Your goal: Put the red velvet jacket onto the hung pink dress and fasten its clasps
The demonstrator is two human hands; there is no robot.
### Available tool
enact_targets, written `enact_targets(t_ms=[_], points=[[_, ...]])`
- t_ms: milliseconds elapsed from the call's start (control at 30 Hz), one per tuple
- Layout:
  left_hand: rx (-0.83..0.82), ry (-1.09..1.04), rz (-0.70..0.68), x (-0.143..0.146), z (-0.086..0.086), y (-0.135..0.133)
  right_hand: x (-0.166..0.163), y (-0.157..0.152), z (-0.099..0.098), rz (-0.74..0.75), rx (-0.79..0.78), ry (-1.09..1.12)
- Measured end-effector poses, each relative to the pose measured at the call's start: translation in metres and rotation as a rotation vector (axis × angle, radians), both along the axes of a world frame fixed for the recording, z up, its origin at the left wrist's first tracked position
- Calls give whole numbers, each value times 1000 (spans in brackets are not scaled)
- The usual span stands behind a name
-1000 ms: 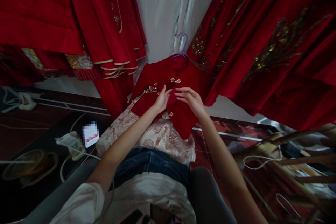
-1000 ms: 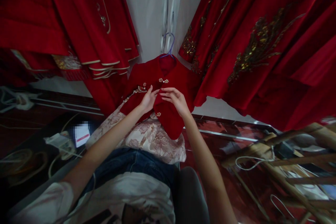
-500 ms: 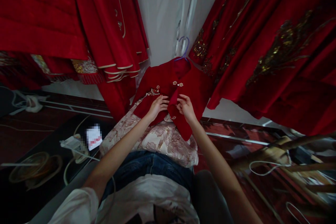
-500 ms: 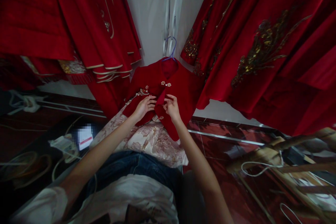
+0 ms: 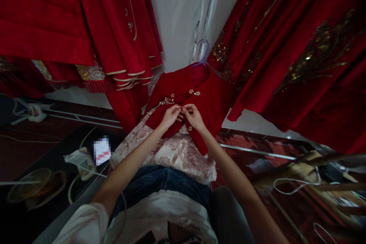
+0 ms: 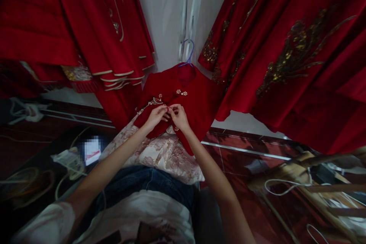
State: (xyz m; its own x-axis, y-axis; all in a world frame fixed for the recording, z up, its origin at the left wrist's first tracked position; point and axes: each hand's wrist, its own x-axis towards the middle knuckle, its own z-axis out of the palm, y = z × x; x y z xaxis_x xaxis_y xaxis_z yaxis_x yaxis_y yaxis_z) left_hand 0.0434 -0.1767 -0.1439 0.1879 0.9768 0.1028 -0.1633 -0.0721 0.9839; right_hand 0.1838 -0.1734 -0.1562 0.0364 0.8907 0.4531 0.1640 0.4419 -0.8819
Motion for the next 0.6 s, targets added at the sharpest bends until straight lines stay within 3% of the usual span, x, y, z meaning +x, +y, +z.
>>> enact_targets(t_ms=[167,367,433,600], points=[[103,117,103,-3,-7,6,-2,3,8,9,-50,71],[330,174,526,-7,-5,28,-4,8,26,26,-64,70],[318,137,531,-8,-3,37,-7,15,30,13,-66,41],[177,-15,388,-8,4,48,-19,33,34,-50,-34,-75]])
